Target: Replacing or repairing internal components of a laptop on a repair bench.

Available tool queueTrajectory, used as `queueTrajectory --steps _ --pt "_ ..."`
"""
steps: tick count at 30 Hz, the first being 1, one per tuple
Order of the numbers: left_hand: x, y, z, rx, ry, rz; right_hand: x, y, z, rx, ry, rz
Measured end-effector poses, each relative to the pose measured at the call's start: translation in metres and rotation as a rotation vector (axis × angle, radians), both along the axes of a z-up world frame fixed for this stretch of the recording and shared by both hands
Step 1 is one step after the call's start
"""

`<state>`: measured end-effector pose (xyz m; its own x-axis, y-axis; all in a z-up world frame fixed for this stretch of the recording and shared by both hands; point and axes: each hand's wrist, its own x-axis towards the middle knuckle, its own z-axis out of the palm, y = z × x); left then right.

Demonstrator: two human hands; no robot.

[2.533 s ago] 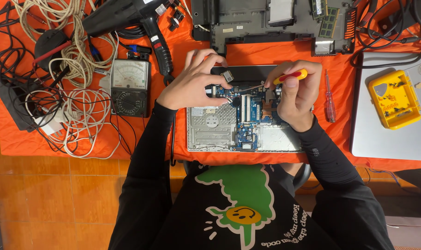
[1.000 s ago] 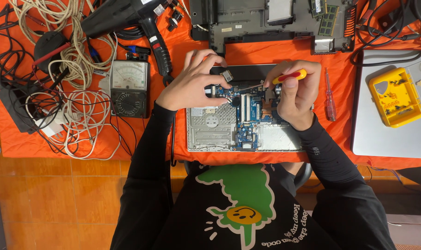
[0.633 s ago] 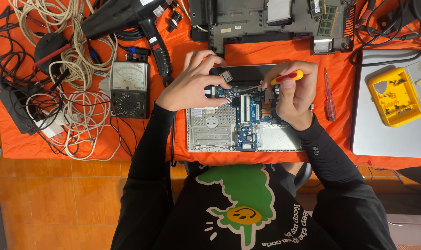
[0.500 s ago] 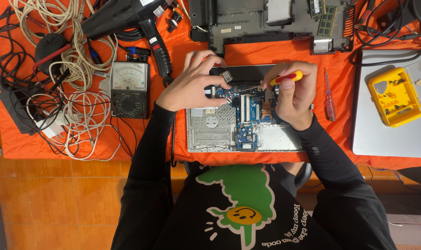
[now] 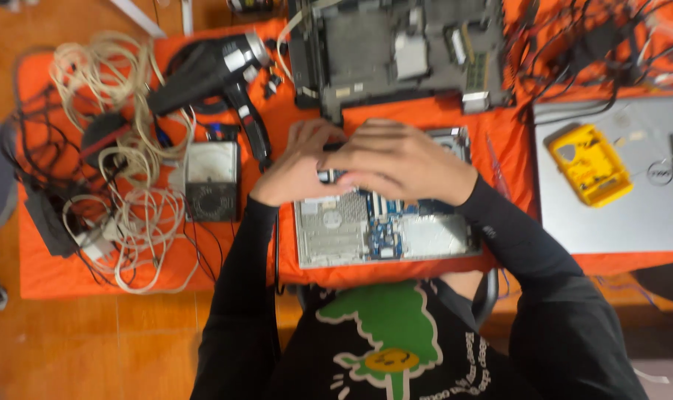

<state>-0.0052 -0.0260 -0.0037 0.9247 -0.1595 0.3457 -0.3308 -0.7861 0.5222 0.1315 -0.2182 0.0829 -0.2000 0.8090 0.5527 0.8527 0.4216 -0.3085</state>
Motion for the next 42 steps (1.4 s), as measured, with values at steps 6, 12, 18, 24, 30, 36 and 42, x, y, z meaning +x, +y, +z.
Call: queueTrajectory --steps 6,12,18,24,30,36,42 --pt "0.003 0.001 -0.005 0.053 -0.055 -0.011 -0.009 0.005 0.04 -0.033 0.113 0.025" --pt "-0.001 -0.001 0.007 -0.001 -0.016 0.025 -0.01 0.0 0.054 -0.064 0.094 0.021" --pt "0.001 -0.002 0.011 0.02 0.039 0.051 -0.007 -0.002 0.059 -0.057 0.141 0.069" --pt "0.002 0.0 0.009 -0.023 0.007 0.0 -0.007 -0.007 0.062 -0.069 0.167 0.012" --pt "0.003 0.001 0.005 -0.052 -0.01 0.019 -0.007 -0.006 0.066 -0.103 0.082 0.004" --pt "0.003 0.007 0.017 -0.101 -0.065 0.017 -0.004 -0.005 0.081 -0.159 -0.004 -0.015" --pt "0.007 0.032 -0.023 -0.729 -0.141 0.137 -0.002 -0.008 0.084 -0.17 0.018 0.021"
